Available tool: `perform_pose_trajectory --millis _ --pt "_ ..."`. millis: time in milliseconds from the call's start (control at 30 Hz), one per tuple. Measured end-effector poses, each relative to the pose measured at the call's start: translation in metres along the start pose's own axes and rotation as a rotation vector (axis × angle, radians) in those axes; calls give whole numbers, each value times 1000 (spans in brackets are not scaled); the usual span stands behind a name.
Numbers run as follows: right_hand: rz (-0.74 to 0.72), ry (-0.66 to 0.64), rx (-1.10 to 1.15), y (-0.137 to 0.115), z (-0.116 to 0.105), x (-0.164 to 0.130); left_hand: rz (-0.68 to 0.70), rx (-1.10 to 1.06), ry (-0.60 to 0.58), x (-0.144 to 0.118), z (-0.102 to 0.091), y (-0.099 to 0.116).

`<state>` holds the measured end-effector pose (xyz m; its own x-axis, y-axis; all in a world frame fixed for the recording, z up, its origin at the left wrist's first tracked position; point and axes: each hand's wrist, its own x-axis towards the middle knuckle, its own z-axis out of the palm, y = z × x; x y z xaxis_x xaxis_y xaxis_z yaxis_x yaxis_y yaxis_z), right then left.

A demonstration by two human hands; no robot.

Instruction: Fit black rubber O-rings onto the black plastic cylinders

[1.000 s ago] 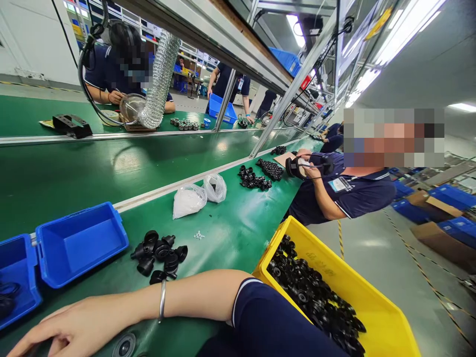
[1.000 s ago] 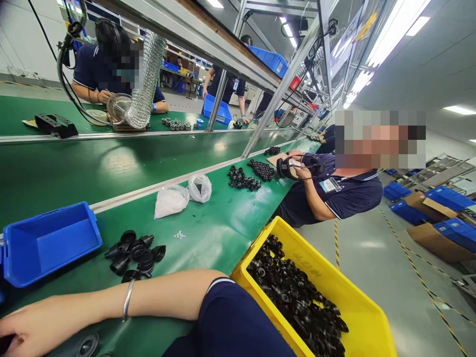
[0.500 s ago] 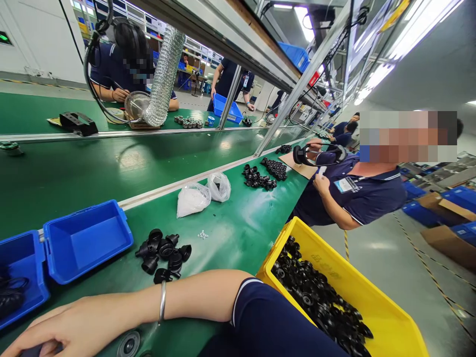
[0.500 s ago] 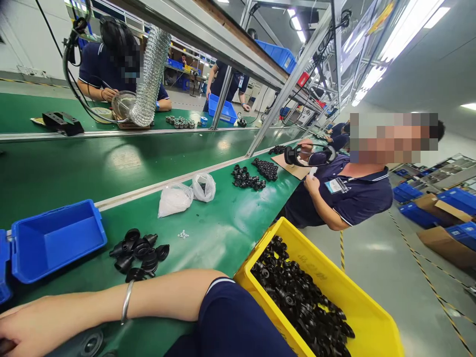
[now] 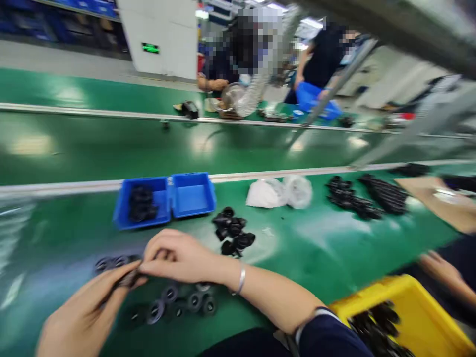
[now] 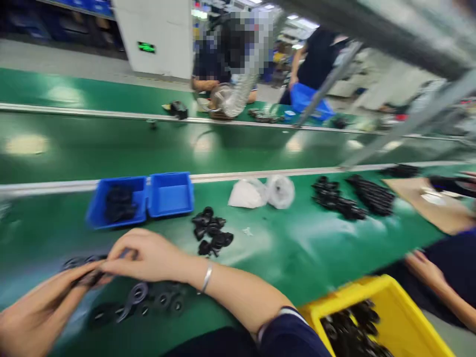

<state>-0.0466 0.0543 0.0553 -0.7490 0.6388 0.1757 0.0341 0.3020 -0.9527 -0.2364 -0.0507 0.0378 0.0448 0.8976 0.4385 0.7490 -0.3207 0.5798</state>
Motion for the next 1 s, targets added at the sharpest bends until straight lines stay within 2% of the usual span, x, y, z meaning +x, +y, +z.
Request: perform_pose_trajectory --millis 67,133,167,300,500,633,800,900,1000 --pt "10 -18 62 -5 -5 -1 -56 29 67 -1 -2 13" --pt "26 -44 115 -5 -8 3 -103 35 21 6 0 20" --pt "83 -32 108 -4 -8 6 -131 65 22 10 0 20" --pt "157 -70 151 -1 -4 11 -200 -18 11 18 1 20" --pt "196 -103 188 2 -3 12 -207 -104 -4 14 3 20" --pt "245 -102 216 7 -2 16 -258 -163 -29 13 -1 19" --pt "310 -111 152 18 3 23 -329 -163 67 1 -10 13" --pt "283 -137 -15 26 7 27 -285 -72 142 -10 -16 5" --pt "266 -140 -110 31 10 32 -161 33 133 -21 -19 -3"
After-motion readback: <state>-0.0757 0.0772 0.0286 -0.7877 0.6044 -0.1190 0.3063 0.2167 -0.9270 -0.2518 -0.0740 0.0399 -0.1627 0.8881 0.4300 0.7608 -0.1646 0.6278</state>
